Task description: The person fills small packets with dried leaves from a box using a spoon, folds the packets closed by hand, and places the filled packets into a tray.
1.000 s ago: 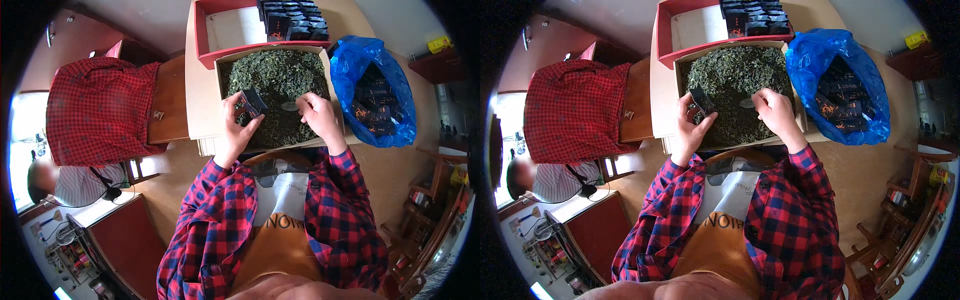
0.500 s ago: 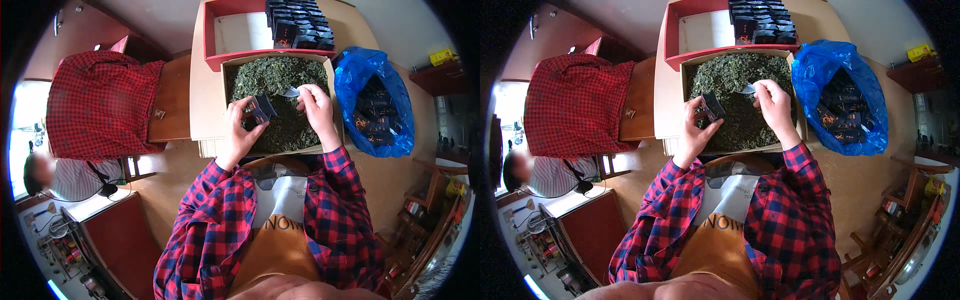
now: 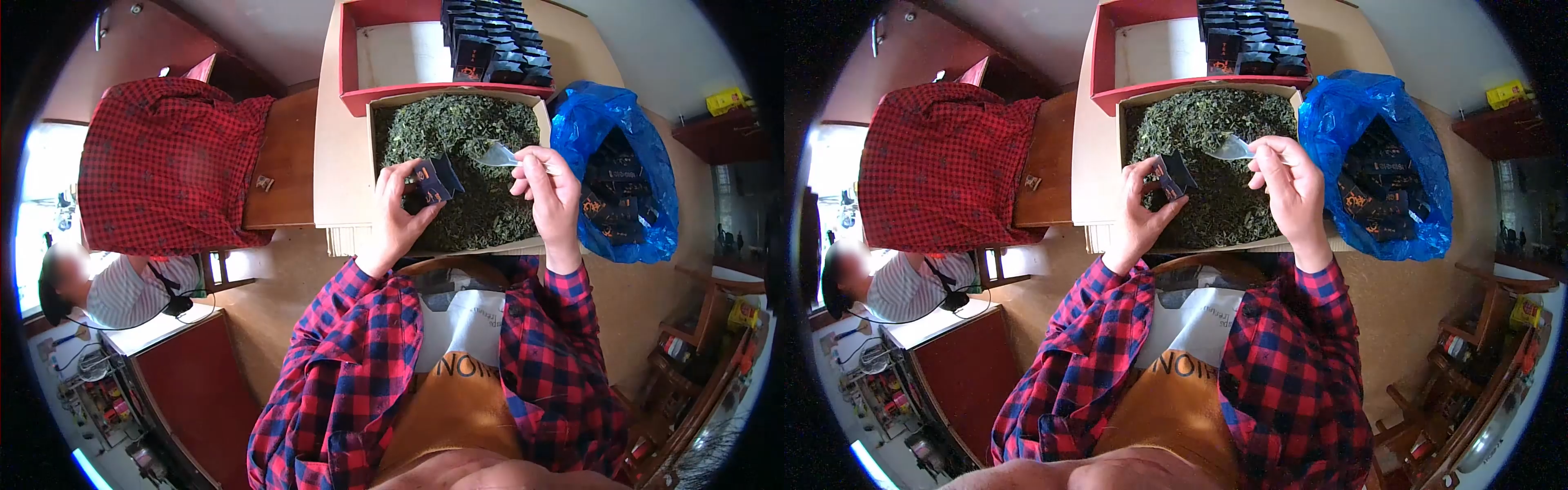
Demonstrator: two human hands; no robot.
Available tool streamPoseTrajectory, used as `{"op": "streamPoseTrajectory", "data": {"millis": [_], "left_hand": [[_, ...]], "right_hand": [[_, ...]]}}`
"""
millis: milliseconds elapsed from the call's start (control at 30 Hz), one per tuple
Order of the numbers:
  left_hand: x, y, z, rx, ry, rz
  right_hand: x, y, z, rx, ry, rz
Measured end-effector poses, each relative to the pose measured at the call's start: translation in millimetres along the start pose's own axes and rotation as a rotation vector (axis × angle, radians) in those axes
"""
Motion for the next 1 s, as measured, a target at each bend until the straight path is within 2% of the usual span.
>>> {"op": "streamPoseTrajectory", "data": {"millis": [167,267,367,433,467,567,667,733,800,900,933,1000], "left_hand": [[1,1,1,0.009,0.071,0.011],[1,2,4,0.011,0.108,0.02],[2,2,4,-0.005,0.12,0.023],[2,2,3,-0.002,0.119,0.027],[2,1,2,0.0,0.109,0.029],[2,1,-1,0.009,0.087,0.03],[3,-2,-6,0.017,0.038,0.025],[2,-3,-8,0.023,-0.001,0.018],[1,-5,-10,-0.008,-0.067,0.002],[1,-8,-12,-0.076,-0.14,-0.008],[2,-8,-12,-0.077,-0.141,-0.01],[2,-7,-13,-0.051,-0.185,0.048]], "right_hand": [[8,-8,-20,-0.034,-0.016,-0.05],[15,-10,-34,-0.156,-0.355,-0.17],[31,-11,-52,-0.494,-0.704,-0.203],[39,-17,-53,-0.619,-0.913,-0.259],[40,-20,-49,-0.616,-0.977,-0.282],[36,-20,-53,-0.629,-0.887,-0.211],[24,-13,-50,-0.541,-0.764,-0.032],[13,-11,-33,-0.213,-0.694,-0.036],[8,-7,-9,-0.18,-0.648,-0.001],[4,-6,25,0.006,-0.562,-0.082],[5,-5,28,0.008,-0.562,-0.081],[7,-6,56,0.342,-0.358,-0.148]]}}
Point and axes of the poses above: each hand's wrist, its own y-axis towards the middle knuckle, its own x-axis out of the palm, z = x × y, the point moved 4 cm from there along y, towards the middle knuckle, and after that the axes turned 12 degrees about -z, right-handed, at the moved point
